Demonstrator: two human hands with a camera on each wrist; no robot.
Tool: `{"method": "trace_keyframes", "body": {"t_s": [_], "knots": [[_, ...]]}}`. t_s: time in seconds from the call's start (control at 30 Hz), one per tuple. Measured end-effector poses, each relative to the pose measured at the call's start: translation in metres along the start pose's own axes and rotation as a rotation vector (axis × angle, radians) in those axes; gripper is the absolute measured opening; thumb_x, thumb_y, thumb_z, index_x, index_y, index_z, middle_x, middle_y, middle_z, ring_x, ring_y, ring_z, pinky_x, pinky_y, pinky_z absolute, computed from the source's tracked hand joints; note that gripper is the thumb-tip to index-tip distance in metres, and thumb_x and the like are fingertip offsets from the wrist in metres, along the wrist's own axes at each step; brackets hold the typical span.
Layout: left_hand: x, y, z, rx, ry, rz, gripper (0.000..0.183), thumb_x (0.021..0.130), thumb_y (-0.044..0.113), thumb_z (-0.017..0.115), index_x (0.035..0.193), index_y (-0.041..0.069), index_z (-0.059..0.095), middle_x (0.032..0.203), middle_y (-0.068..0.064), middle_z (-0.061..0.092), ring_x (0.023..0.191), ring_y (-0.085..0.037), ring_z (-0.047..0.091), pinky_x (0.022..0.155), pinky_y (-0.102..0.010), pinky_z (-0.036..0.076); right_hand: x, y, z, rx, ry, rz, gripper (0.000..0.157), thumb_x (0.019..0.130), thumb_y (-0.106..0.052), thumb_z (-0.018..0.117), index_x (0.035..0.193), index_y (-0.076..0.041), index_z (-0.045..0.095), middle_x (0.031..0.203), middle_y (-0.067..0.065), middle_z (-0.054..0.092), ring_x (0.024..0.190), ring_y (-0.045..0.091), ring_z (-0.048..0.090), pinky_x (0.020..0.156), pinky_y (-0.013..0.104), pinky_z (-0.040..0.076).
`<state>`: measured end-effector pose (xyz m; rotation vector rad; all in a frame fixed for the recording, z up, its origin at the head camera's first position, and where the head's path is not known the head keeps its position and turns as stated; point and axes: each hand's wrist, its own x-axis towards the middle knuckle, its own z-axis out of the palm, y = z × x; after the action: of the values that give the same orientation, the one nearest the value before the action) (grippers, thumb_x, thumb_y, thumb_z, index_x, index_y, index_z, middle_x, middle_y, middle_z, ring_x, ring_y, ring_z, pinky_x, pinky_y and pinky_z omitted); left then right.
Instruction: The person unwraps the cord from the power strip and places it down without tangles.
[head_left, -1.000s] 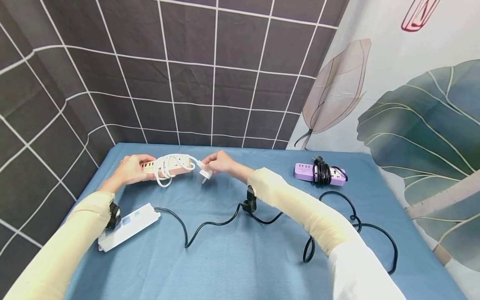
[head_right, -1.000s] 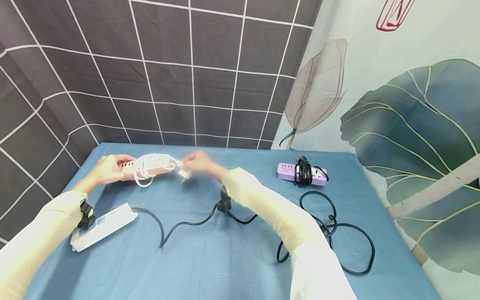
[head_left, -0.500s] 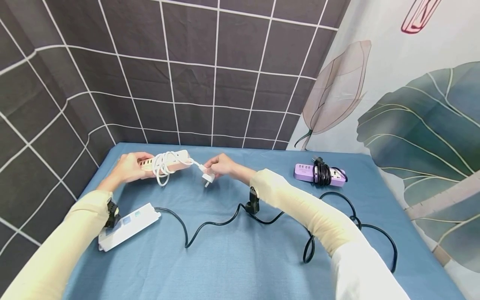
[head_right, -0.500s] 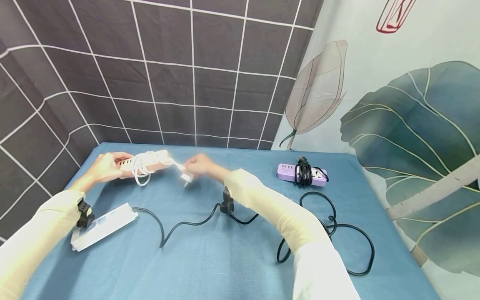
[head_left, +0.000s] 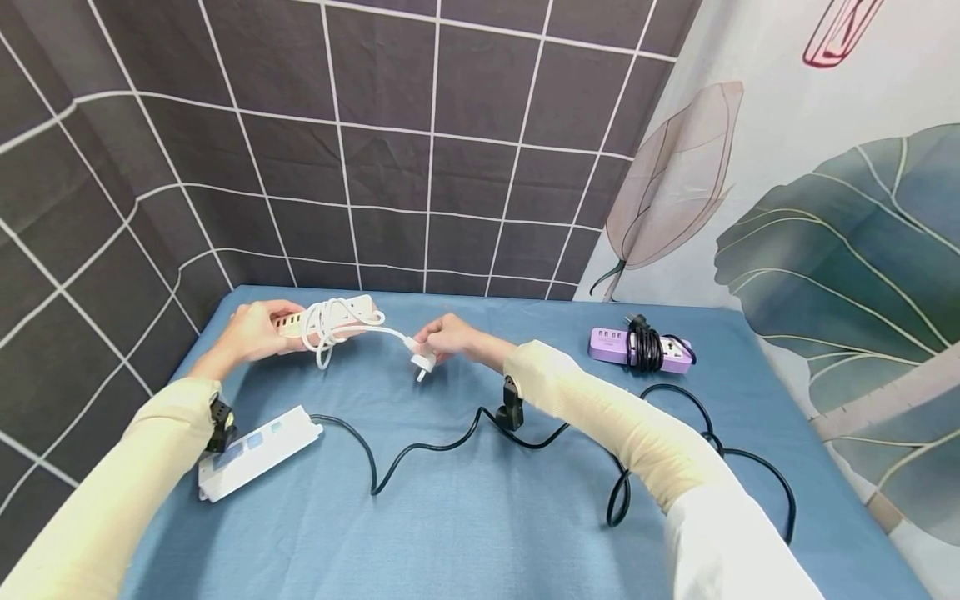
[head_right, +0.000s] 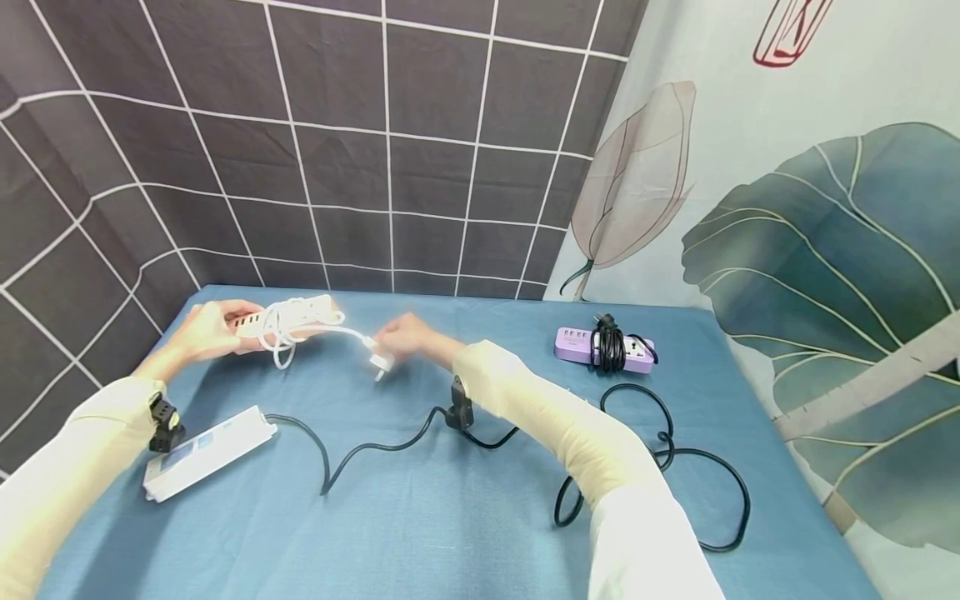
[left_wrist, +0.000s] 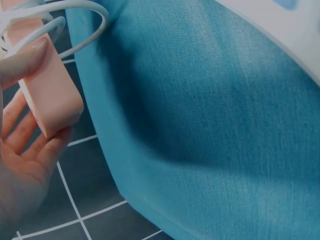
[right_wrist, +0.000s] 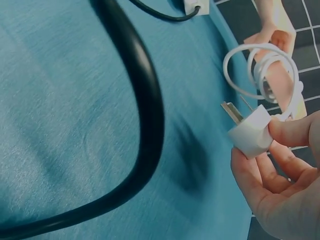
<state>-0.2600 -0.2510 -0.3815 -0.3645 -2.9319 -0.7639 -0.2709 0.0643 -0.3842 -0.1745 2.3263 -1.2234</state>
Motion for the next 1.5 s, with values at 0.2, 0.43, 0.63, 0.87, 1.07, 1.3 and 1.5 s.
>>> {"method": "trace_keyframes", "body": {"t_s": [0.2, 0.43, 0.63, 0.87, 1.07, 1.3, 1.5], "knots": [[0.002, 0.001, -0.003, 0.003, 0.007, 0.007, 0.057, 0.07, 0.035, 0.083, 0.115, 0.005, 0.066, 0.103, -0.02, 0.068, 0.085, -0.029, 0.055, 0.068, -0.033, 0.034, -0.002, 0.004, -0.003, -0.018, 0.0, 0.013, 0.027, 0.087, -0.009, 0.065, 0.113, -0.003, 0.07, 0.101, 0.014, 0.071, 0.067, 0.008, 0.057, 0.067, 0.025, 0.054], [0.002, 0.002, -0.006, 0.01, 0.024, 0.032, 0.054, 0.069, 0.033, 0.083, 0.113, 0.005, 0.067, 0.1, -0.019, 0.069, 0.082, -0.028, 0.055, 0.066, -0.032, 0.035, -0.002, 0.01, -0.007, -0.017, -0.003, 0.028, 0.028, 0.086, -0.009, 0.065, 0.113, -0.001, 0.069, 0.095, 0.011, 0.07, 0.067, 0.008, 0.057, 0.06, 0.019, 0.051], [0.001, 0.002, -0.007, 0.011, 0.038, 0.044, 0.054, 0.069, 0.032, 0.083, 0.112, 0.004, 0.067, 0.097, -0.018, 0.069, 0.08, -0.027, 0.055, 0.065, -0.032, 0.035, -0.001, 0.014, -0.011, -0.004, -0.003, 0.043, 0.028, 0.086, -0.007, 0.063, 0.113, 0.0, 0.069, 0.1, 0.014, 0.069, 0.068, 0.009, 0.058, 0.07, 0.026, 0.055], [0.0, 0.004, -0.009, -0.005, 0.024, 0.016, 0.053, 0.071, 0.03, 0.081, 0.114, 0.003, 0.066, 0.103, -0.021, 0.068, 0.085, -0.029, 0.055, 0.069, -0.032, 0.035, 0.004, 0.021, -0.016, 0.027, 0.007, 0.074, 0.03, 0.086, -0.003, 0.061, 0.114, 0.002, 0.068, 0.104, 0.017, 0.069, 0.07, 0.011, 0.059, 0.074, 0.028, 0.056], [0.0, 0.003, -0.011, 0.012, 0.049, 0.052, 0.055, 0.068, 0.032, 0.083, 0.112, 0.004, 0.068, 0.099, -0.018, 0.069, 0.081, -0.027, 0.056, 0.067, -0.033, 0.037, 0.006, 0.024, -0.02, 0.039, 0.044, 0.095, 0.033, 0.084, -0.001, 0.059, 0.116, 0.002, 0.066, 0.106, 0.019, 0.069, 0.069, 0.01, 0.059, 0.071, 0.026, 0.056], [0.001, 0.009, -0.014, 0.024, 0.034, 0.073, 0.057, 0.067, 0.031, 0.083, 0.113, 0.002, 0.068, 0.103, -0.02, 0.07, 0.083, -0.029, 0.058, 0.069, -0.034, 0.038, 0.01, 0.027, -0.023, 0.07, 0.075, 0.129, 0.031, 0.085, -0.004, 0.062, 0.115, 0.003, 0.067, 0.083, 0.01, 0.069, 0.06, 0.009, 0.059, 0.06, 0.021, 0.053], [0.002, 0.014, -0.016, 0.033, 0.0, 0.091, 0.056, 0.068, 0.032, 0.082, 0.112, 0.002, 0.069, 0.104, -0.02, 0.071, 0.086, -0.029, 0.06, 0.07, -0.034, 0.039, 0.012, 0.029, -0.026, 0.089, 0.104, 0.144, 0.029, 0.086, -0.006, 0.062, 0.113, 0.003, 0.068, 0.072, 0.002, 0.063, 0.057, 0.006, 0.057, 0.059, 0.02, 0.052]]}}
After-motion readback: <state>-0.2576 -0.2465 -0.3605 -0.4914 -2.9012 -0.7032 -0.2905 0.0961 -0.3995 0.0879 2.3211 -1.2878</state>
